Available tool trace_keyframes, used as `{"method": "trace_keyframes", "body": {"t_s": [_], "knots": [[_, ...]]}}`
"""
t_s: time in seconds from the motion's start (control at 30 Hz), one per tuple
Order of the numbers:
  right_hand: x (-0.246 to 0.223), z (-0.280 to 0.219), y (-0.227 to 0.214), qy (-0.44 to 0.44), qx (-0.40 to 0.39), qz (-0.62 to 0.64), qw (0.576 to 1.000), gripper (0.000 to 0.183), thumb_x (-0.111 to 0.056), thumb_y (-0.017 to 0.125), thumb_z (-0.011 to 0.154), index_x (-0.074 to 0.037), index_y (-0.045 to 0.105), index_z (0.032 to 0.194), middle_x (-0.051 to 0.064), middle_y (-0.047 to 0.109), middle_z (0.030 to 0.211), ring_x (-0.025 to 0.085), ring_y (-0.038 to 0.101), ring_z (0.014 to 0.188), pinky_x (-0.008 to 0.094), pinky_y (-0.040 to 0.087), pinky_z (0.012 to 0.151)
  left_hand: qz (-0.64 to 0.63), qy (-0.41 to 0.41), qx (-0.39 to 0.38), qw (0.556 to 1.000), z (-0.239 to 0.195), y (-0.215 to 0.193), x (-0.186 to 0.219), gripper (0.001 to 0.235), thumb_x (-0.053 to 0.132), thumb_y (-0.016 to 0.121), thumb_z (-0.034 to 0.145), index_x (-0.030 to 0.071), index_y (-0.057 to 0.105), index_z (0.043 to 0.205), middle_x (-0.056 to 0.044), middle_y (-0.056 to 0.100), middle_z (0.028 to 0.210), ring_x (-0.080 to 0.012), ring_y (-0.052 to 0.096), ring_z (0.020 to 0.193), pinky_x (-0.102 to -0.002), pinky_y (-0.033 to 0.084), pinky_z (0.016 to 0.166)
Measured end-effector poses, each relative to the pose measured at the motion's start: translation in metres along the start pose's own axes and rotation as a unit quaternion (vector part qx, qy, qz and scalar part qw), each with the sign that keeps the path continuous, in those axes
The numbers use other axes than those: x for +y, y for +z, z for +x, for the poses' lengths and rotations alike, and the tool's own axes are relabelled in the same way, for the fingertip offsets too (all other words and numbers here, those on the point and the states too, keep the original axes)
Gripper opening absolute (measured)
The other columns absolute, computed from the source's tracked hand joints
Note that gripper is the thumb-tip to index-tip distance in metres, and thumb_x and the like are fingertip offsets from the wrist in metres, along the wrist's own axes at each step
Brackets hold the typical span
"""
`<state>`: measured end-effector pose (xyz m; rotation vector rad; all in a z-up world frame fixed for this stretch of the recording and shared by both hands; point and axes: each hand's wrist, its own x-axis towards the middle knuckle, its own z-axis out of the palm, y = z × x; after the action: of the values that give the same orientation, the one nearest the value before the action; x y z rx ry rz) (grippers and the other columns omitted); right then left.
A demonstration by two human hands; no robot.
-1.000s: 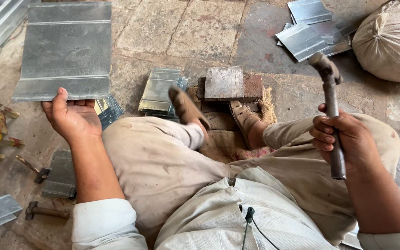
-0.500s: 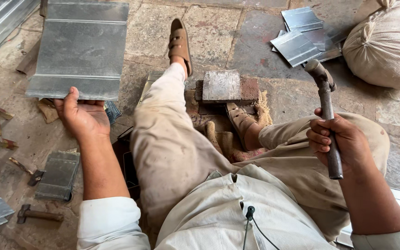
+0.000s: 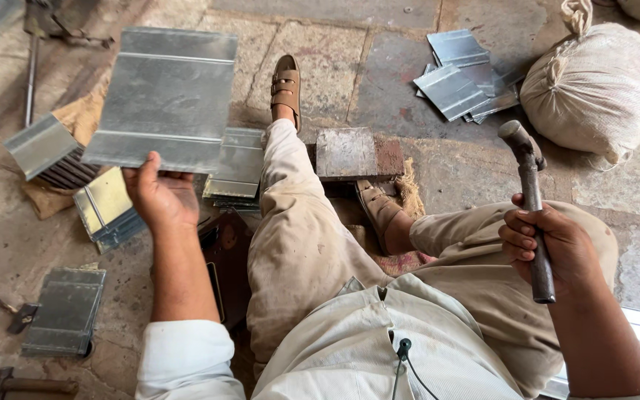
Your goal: The person hammers a metal plate against a brick using a hammer, moving the plate between strikes.
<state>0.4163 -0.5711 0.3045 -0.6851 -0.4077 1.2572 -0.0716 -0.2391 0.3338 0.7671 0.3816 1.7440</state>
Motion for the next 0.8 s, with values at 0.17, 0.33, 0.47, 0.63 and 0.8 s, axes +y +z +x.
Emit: {"method": "trace_keyframes", "body": {"t_s": [0.17,0.33,0.47,0.63,0.8], "knots": [[0.013,0.017,0.003,-0.002,0.023,0.002,1.0,0.024,-0.004,0.051,0.102,-0.004,0.047,0.126,0.001,0.046,0.078,0.007,0.045,0.061,0.02,0.043,0.047,0.03,-0.033,0.003,0.999,0.001,-0.004,-0.032,0.048,0.007,0.069,0.088,0.01,0.059,0.135,-0.011,0.067,0.121,-0.026,0.068,0.105,-0.04,0.063,0.082],[0.033,0.039,0.011,0.046,0.05,-0.011,0.998,0.024,-0.002,0.051,0.098,-0.005,0.047,0.122,0.001,0.047,0.077,0.007,0.045,0.058,0.019,0.041,0.044,0.014,-0.08,-0.012,0.997,-0.013,-0.02,-0.064,0.042,0.004,0.07,0.09,0.009,0.059,0.13,-0.007,0.068,0.113,-0.0244,0.067,0.101,-0.041,0.061,0.076],[0.041,0.046,0.025,0.085,0.045,-0.019,0.995,0.023,-0.004,0.052,0.099,-0.004,0.049,0.121,0.001,0.045,0.073,0.008,0.043,0.056,0.021,0.039,0.042,0.005,-0.116,-0.032,0.993,-0.029,-0.031,-0.089,0.039,0.004,0.07,0.093,0.008,0.062,0.131,-0.006,0.068,0.119,-0.0226,0.066,0.105,-0.04,0.06,0.082],[0.043,0.05,0.047,0.085,0.046,-0.054,0.994,0.022,-0.004,0.052,0.098,-0.004,0.051,0.12,0.001,0.044,0.071,0.009,0.042,0.054,0.022,0.038,0.043,0.015,-0.168,-0.017,0.986,-0.043,-0.039,-0.105,0.039,0.005,0.069,0.091,0.012,0.062,0.129,-0.005,0.067,0.12,-0.0208,0.066,0.107,-0.039,0.06,0.086],[0.055,0.045,0.049,0.067,0.063,-0.063,0.994,0.024,-0.003,0.051,0.097,-0.004,0.052,0.121,0.001,0.044,0.071,0.009,0.042,0.054,0.022,0.039,0.045,0.008,-0.175,-0.023,0.984,-0.042,-0.045,-0.107,0.034,0.005,0.069,0.094,0.011,0.062,0.127,-0.006,0.066,0.121,-0.0219,0.065,0.107,-0.041,0.059,0.085]]}}
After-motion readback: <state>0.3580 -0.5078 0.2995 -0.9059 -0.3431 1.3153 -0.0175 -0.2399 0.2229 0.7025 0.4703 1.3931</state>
